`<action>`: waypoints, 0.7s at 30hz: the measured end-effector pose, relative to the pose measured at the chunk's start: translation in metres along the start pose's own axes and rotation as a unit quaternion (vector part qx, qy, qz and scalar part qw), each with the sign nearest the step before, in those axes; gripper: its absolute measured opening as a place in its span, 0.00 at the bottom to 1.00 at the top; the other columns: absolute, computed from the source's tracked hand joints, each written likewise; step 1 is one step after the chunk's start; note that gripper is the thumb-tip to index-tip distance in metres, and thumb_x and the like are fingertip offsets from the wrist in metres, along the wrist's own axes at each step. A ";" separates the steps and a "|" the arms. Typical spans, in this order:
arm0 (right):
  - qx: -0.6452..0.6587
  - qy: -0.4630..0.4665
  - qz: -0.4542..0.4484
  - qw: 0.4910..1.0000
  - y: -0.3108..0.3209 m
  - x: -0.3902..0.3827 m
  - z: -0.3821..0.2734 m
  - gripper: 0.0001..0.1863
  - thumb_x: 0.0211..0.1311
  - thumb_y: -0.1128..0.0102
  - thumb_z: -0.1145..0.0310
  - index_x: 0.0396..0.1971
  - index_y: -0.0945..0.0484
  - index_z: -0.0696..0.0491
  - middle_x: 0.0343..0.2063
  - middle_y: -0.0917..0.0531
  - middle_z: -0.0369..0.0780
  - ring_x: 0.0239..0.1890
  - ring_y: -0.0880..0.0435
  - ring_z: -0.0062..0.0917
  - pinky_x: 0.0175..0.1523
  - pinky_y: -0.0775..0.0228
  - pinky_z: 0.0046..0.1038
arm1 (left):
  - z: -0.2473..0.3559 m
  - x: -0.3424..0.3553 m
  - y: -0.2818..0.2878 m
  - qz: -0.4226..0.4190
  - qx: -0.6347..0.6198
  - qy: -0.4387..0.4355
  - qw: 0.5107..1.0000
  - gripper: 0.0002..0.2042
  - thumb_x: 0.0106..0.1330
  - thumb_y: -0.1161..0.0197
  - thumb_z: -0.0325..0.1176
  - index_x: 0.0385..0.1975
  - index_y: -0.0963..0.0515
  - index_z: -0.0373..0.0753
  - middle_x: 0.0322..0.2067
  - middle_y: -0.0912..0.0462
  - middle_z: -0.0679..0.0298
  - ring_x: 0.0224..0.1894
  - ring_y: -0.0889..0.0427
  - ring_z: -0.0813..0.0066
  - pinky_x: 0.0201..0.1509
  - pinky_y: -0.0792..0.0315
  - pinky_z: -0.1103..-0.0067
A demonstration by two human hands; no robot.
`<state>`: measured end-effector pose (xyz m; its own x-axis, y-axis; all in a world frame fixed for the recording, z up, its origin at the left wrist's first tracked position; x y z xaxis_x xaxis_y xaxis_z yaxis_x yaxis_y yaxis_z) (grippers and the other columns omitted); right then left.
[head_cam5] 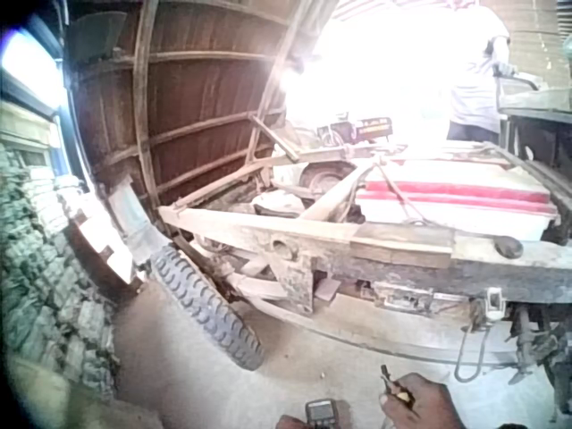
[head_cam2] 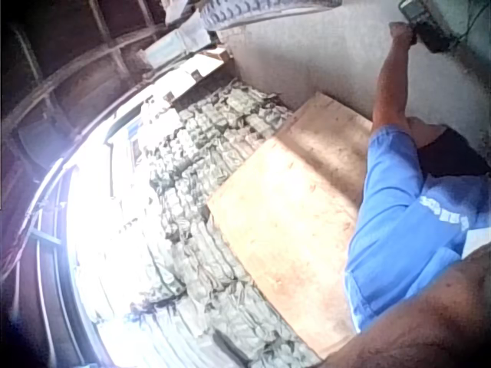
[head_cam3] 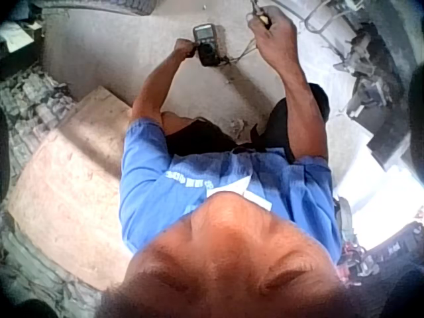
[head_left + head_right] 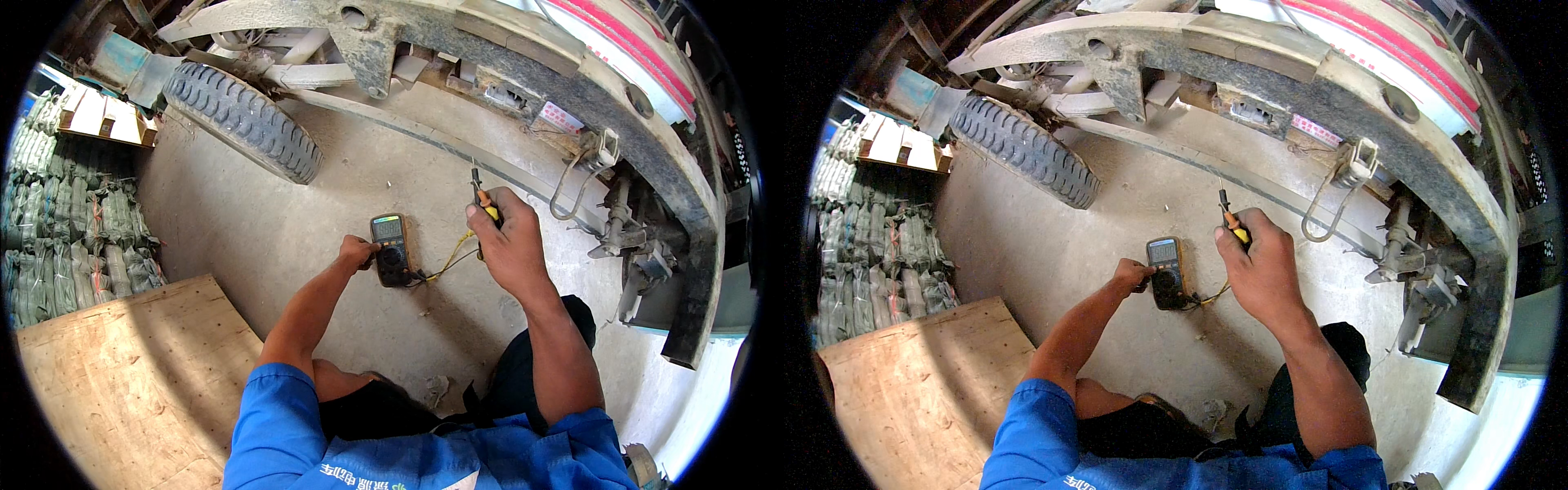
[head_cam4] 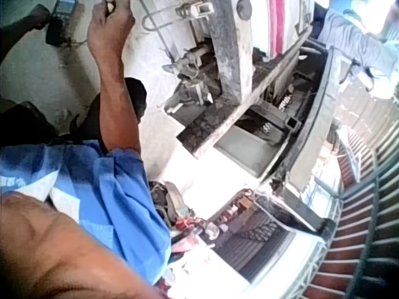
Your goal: The person uses a multimeter to test electrical connections on the frame of a three-wheeled electric vehicle. They then retrieve a battery charger from a nearby basket and connect it to the vehicle's battery terminals to charge the battery.
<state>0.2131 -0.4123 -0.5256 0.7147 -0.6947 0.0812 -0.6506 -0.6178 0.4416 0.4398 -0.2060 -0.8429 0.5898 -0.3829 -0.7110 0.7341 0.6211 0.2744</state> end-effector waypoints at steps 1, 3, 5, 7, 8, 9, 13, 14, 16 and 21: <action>0.003 -0.001 0.001 1.000 -0.001 0.000 -0.001 0.11 0.62 0.40 0.68 0.30 0.27 0.61 0.17 0.26 0.42 0.21 0.29 0.22 0.28 0.35 0.30 | -0.001 0.000 0.000 0.007 0.007 0.000 1.000 0.15 0.58 0.28 0.31 0.17 0.25 0.29 0.14 0.28 0.60 0.12 0.31 0.72 0.11 0.38 0.74; 0.013 -0.001 0.002 1.000 -0.003 0.001 -0.001 0.11 0.62 0.40 0.69 0.30 0.27 0.61 0.17 0.26 0.42 0.21 0.28 0.22 0.29 0.34 0.30 | -0.003 0.000 0.004 0.027 0.019 -0.001 0.999 0.14 0.58 0.29 0.31 0.18 0.24 0.28 0.14 0.28 0.61 0.11 0.31 0.73 0.11 0.38 0.74; 0.021 -0.004 0.006 1.000 -0.005 0.002 0.004 0.11 0.62 0.40 0.69 0.31 0.26 0.62 0.18 0.25 0.42 0.21 0.28 0.22 0.29 0.34 0.29 | 0.004 -0.005 0.003 0.048 0.084 0.002 0.995 0.14 0.58 0.29 0.32 0.19 0.23 0.28 0.14 0.28 0.62 0.11 0.31 0.74 0.10 0.39 0.73; 0.052 0.010 0.033 0.998 -0.005 0.002 0.007 0.11 0.62 0.39 0.68 0.32 0.27 0.62 0.18 0.25 0.42 0.22 0.28 0.22 0.29 0.34 0.29 | 0.026 -0.021 0.005 0.049 0.144 -0.014 0.988 0.14 0.60 0.30 0.33 0.20 0.22 0.28 0.14 0.27 0.63 0.11 0.31 0.74 0.11 0.38 0.73; 0.066 0.021 0.051 0.996 -0.005 0.003 0.008 0.11 0.62 0.39 0.68 0.32 0.27 0.62 0.18 0.25 0.42 0.22 0.28 0.22 0.29 0.34 0.30 | 0.044 -0.029 0.011 0.040 0.172 -0.038 0.984 0.14 0.61 0.30 0.33 0.20 0.22 0.28 0.14 0.27 0.63 0.12 0.30 0.75 0.12 0.36 0.73; 0.076 0.039 0.061 0.995 -0.007 0.004 0.011 0.11 0.63 0.39 0.68 0.32 0.27 0.61 0.18 0.25 0.40 0.22 0.29 0.20 0.29 0.34 0.28 | 0.063 -0.040 0.015 0.033 0.198 -0.059 0.978 0.14 0.61 0.31 0.34 0.21 0.22 0.29 0.15 0.26 0.64 0.12 0.30 0.75 0.13 0.35 0.73; 0.161 0.021 0.085 0.983 -0.010 0.009 -0.001 0.10 0.67 0.41 0.67 0.32 0.26 0.59 0.20 0.26 0.32 0.21 0.32 0.12 0.26 0.39 0.21 | 0.166 -0.117 0.005 -0.098 0.076 -0.285 0.950 0.11 0.66 0.35 0.33 0.29 0.20 0.30 0.22 0.20 0.63 0.26 0.22 0.79 0.31 0.25 0.78; 0.177 0.022 0.099 0.979 -0.008 0.010 -0.005 0.10 0.67 0.41 0.67 0.32 0.26 0.59 0.20 0.26 0.31 0.21 0.32 0.12 0.26 0.40 0.20 | 0.195 -0.144 -0.006 -0.132 0.057 -0.330 0.933 0.09 0.67 0.37 0.32 0.33 0.19 0.30 0.26 0.18 0.64 0.32 0.20 0.80 0.39 0.24 0.79; 0.219 0.023 0.114 0.969 -0.011 0.011 -0.011 0.10 0.68 0.41 0.67 0.32 0.26 0.58 0.20 0.27 0.31 0.21 0.32 0.10 0.25 0.41 0.18 | 0.232 -0.190 -0.019 -0.175 0.006 -0.392 0.903 0.10 0.67 0.37 0.31 0.40 0.21 0.30 0.33 0.17 0.64 0.38 0.20 0.80 0.44 0.25 0.79; 0.273 0.018 0.134 0.952 -0.011 0.025 -0.012 0.10 0.68 0.41 0.67 0.36 0.23 0.60 0.21 0.25 0.30 0.21 0.32 0.10 0.24 0.42 0.17 | 0.276 -0.238 -0.051 -0.289 -0.111 -0.467 0.828 0.18 0.67 0.38 0.26 0.56 0.29 0.32 0.46 0.19 0.60 0.46 0.21 0.77 0.51 0.26 0.77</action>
<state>0.2412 -0.4183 -0.5174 0.5055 -0.8477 0.1607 -0.8406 -0.5258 -0.1297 0.3547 -0.3353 -0.5096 0.2397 -0.9579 0.1580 0.9662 0.2193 -0.1357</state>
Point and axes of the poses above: each hand's wrist, its own x-axis towards the middle knuckle, its own y-axis out of the back of the hand, z = x × y, the point moved 3 cm from there along x, towards the middle knuckle
